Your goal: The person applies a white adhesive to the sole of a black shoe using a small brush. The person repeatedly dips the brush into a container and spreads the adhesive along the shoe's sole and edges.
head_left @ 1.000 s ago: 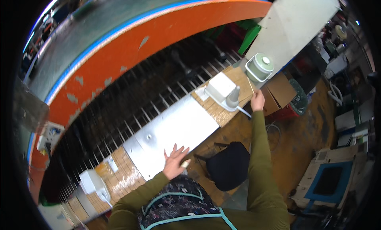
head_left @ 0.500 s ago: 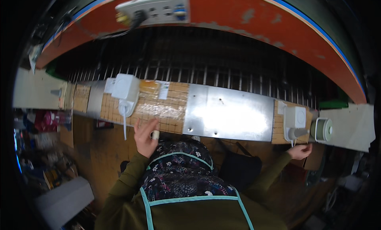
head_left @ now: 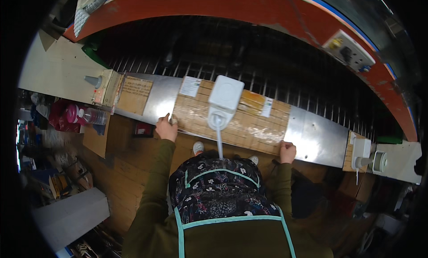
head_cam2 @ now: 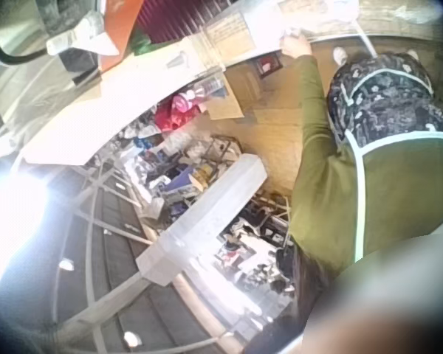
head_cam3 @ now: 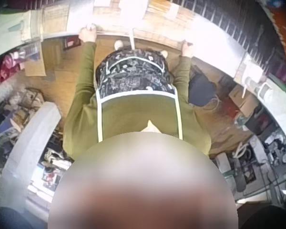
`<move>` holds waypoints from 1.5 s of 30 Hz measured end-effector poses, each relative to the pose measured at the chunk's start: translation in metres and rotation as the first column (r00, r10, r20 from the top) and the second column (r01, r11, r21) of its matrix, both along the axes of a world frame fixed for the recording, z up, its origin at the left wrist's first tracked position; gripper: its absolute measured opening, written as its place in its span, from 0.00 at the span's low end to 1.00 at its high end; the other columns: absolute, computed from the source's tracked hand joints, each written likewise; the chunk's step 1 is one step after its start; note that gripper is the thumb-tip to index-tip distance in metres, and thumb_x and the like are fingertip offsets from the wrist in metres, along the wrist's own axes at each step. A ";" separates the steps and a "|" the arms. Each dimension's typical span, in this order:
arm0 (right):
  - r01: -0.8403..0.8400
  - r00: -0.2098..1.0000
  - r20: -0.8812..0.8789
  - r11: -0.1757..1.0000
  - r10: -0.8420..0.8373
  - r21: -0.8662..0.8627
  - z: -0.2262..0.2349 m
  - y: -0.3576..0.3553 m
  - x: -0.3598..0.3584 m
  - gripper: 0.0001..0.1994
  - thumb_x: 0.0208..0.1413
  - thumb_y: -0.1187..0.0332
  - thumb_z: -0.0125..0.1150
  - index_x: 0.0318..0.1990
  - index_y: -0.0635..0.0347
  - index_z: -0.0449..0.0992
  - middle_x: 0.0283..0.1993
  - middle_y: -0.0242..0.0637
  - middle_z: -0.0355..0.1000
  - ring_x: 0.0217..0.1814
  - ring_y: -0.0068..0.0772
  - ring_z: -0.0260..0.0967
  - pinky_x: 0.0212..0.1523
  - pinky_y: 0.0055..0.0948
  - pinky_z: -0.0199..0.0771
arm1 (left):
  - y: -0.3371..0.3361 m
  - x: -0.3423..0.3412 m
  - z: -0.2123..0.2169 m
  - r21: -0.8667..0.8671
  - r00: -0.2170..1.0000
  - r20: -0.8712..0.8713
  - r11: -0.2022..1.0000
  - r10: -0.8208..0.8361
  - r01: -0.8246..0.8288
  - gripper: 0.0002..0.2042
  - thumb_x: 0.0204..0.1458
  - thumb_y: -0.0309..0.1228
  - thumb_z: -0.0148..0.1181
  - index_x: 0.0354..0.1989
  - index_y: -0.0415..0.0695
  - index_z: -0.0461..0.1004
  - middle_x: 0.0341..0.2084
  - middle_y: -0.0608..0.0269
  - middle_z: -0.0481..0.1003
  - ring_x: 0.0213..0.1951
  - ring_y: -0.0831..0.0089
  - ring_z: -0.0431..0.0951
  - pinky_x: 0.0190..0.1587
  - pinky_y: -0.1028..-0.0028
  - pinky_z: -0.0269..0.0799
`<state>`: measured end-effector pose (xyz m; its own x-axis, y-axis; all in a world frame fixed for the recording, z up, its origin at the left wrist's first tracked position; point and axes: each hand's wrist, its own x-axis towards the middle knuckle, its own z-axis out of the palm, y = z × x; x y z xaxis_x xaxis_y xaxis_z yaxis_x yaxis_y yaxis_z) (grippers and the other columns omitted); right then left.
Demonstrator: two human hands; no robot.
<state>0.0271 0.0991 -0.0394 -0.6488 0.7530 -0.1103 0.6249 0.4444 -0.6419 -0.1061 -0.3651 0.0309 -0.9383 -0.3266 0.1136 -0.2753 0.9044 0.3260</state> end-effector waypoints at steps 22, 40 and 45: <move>0.418 0.808 0.360 0.885 -0.466 0.207 0.032 -0.036 -0.017 0.13 0.46 0.51 0.69 0.32 0.48 0.80 0.41 0.30 0.78 0.51 0.37 0.70 0.53 0.47 0.60 | -0.082 -0.059 -0.035 0.685 0.813 0.260 0.693 -0.521 0.225 0.13 0.50 0.34 0.62 0.38 0.37 0.81 0.26 0.55 0.80 0.28 0.71 0.78 0.35 0.72 0.73; 0.391 0.895 0.263 0.917 -0.359 -0.079 0.014 -0.015 -0.002 0.14 0.45 0.52 0.70 0.30 0.51 0.79 0.34 0.31 0.77 0.48 0.37 0.70 0.53 0.50 0.60 | -0.068 -0.074 -0.032 0.600 0.797 0.414 0.791 -0.439 0.124 0.13 0.50 0.34 0.66 0.32 0.32 0.79 0.21 0.58 0.79 0.21 0.75 0.78 0.27 0.75 0.72; 0.400 0.891 0.248 0.916 -0.381 -0.029 0.019 -0.022 -0.005 0.13 0.46 0.53 0.70 0.30 0.52 0.80 0.33 0.30 0.76 0.47 0.37 0.69 0.55 0.50 0.56 | -0.074 -0.081 -0.046 0.626 0.773 0.405 0.764 -0.489 0.156 0.14 0.50 0.32 0.65 0.34 0.30 0.78 0.21 0.58 0.78 0.21 0.74 0.79 0.26 0.75 0.73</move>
<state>0.0223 0.0766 -0.0203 -0.2525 0.9232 -0.2898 0.8730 0.0882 -0.4797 -0.1866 -0.4393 -0.0149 -0.8457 0.1618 -0.5086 -0.2727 0.6882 0.6723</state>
